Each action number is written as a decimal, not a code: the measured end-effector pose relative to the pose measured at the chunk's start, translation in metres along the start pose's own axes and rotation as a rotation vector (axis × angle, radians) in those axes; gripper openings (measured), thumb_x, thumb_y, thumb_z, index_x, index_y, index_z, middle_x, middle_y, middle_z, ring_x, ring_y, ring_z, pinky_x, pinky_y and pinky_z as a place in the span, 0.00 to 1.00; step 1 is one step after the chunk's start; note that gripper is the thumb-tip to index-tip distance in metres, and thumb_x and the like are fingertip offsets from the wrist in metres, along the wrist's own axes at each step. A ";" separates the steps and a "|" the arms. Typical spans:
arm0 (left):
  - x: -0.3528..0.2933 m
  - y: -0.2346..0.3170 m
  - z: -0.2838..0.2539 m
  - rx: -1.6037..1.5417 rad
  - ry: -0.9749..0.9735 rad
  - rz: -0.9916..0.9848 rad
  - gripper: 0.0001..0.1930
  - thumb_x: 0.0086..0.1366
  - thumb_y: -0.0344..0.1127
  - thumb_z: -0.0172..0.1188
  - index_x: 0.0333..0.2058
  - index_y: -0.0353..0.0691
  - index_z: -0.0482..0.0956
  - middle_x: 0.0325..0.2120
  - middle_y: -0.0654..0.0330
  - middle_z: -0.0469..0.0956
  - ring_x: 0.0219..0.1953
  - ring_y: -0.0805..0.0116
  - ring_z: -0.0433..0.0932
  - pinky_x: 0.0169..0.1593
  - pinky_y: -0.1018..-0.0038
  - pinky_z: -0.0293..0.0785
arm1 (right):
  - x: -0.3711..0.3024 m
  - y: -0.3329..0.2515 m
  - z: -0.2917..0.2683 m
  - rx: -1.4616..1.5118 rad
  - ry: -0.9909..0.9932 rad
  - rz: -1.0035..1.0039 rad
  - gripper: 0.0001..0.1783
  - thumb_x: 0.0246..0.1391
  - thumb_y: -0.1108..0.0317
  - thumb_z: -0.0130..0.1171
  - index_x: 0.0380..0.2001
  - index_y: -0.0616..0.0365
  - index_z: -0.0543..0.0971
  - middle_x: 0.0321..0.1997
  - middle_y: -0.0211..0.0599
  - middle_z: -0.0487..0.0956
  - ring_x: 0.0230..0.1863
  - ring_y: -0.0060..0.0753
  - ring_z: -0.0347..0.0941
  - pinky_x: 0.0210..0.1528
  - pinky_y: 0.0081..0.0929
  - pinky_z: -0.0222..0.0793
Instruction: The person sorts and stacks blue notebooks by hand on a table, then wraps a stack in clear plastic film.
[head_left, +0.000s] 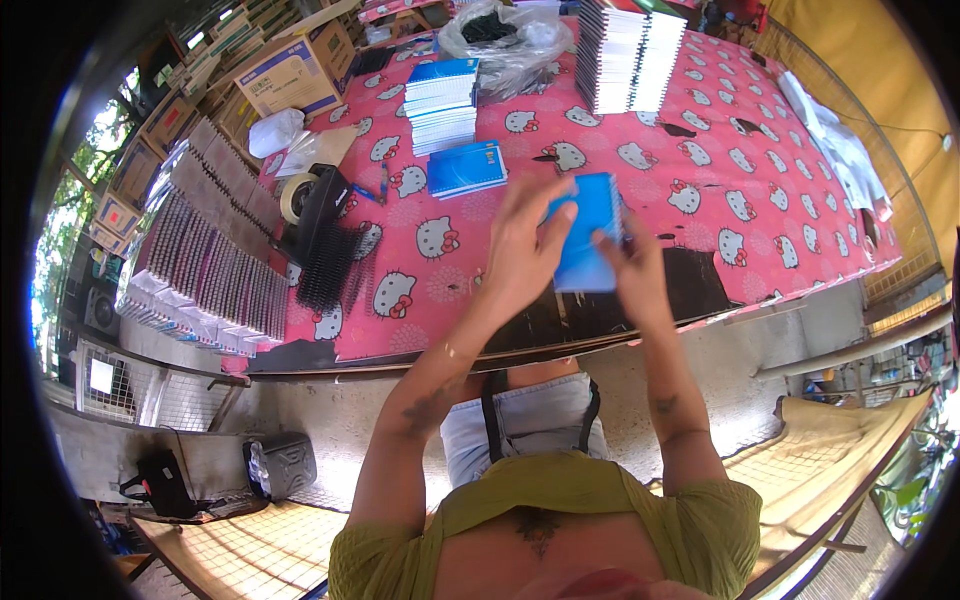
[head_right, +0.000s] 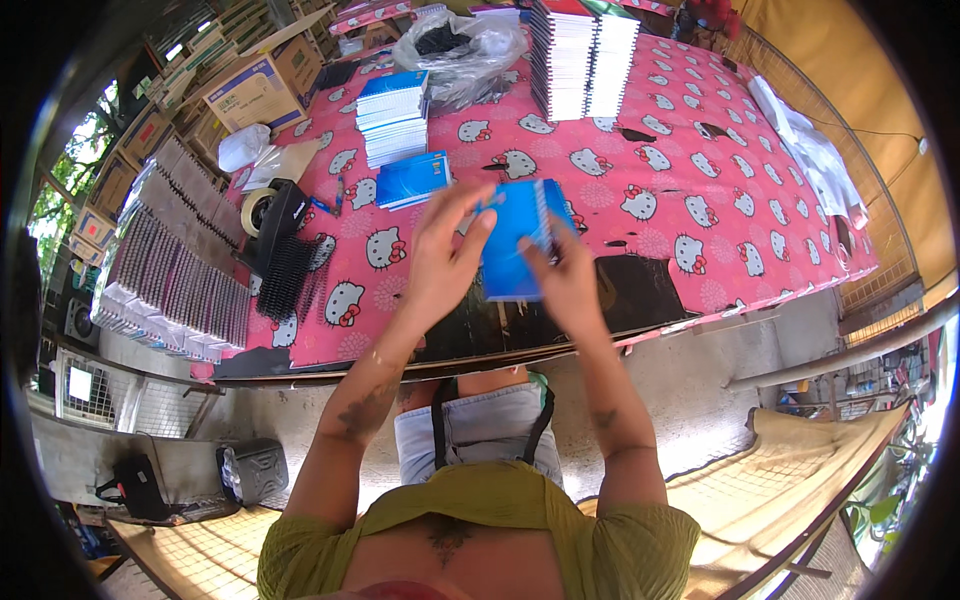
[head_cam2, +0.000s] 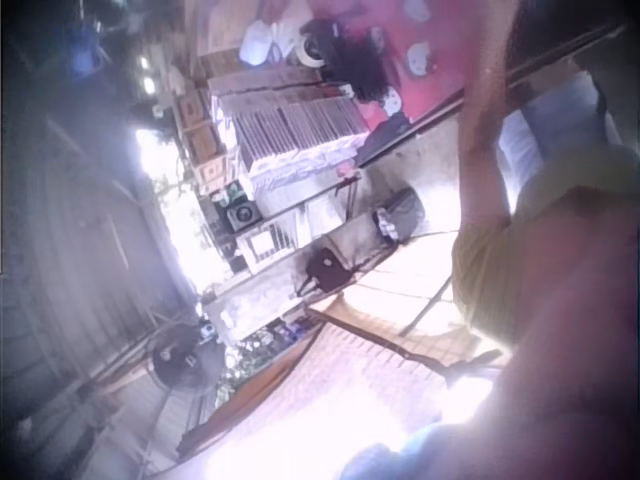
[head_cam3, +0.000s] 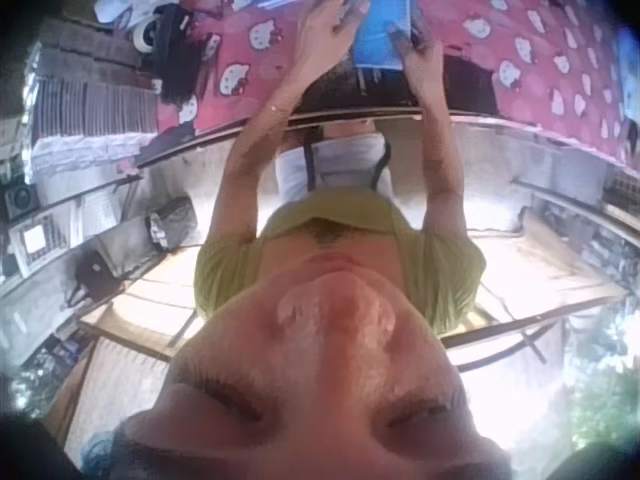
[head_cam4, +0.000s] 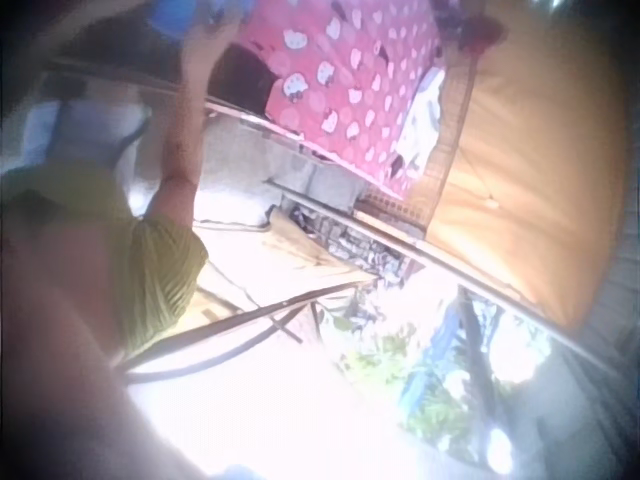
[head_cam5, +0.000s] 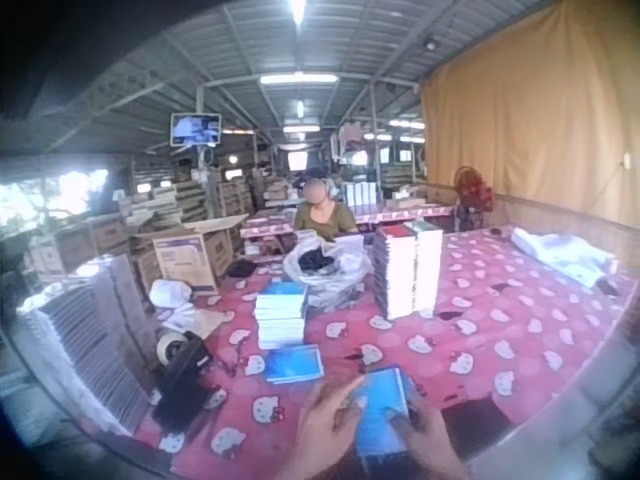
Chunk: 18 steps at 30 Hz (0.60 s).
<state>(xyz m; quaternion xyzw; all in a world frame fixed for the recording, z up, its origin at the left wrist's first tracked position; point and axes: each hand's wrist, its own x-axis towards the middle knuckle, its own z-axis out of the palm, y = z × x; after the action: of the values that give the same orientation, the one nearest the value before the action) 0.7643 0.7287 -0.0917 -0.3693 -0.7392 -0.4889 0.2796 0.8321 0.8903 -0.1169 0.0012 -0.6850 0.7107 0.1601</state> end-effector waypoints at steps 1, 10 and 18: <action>0.007 -0.014 0.014 -0.193 -0.071 -0.151 0.19 0.64 0.29 0.64 0.54 0.37 0.77 0.43 0.53 0.79 0.38 0.67 0.81 0.42 0.74 0.77 | 0.017 -0.002 -0.017 0.066 0.003 -0.002 0.25 0.61 0.69 0.61 0.59 0.66 0.71 0.46 0.37 0.80 0.44 0.23 0.75 0.47 0.24 0.73; -0.003 -0.081 0.108 0.390 -0.134 -0.134 0.19 0.56 0.34 0.64 0.48 0.46 0.83 0.42 0.51 0.73 0.43 0.54 0.74 0.49 0.57 0.72 | 0.108 0.081 -0.084 -0.886 -0.006 -0.111 0.34 0.51 0.56 0.69 0.58 0.62 0.75 0.38 0.51 0.81 0.44 0.45 0.78 0.46 0.37 0.74; 0.013 -0.142 0.014 0.515 -0.080 -0.059 0.15 0.59 0.34 0.64 0.46 0.42 0.83 0.43 0.52 0.81 0.45 0.51 0.78 0.51 0.60 0.75 | 0.076 0.054 -0.072 -0.854 0.299 -0.394 0.29 0.53 0.57 0.67 0.55 0.61 0.77 0.52 0.55 0.75 0.50 0.52 0.75 0.53 0.41 0.70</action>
<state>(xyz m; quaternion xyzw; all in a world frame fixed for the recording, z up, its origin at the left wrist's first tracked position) 0.6393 0.7096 -0.1599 -0.2835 -0.8601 -0.2777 0.3206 0.7637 0.9770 -0.1573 -0.0371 -0.8715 0.3150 0.3739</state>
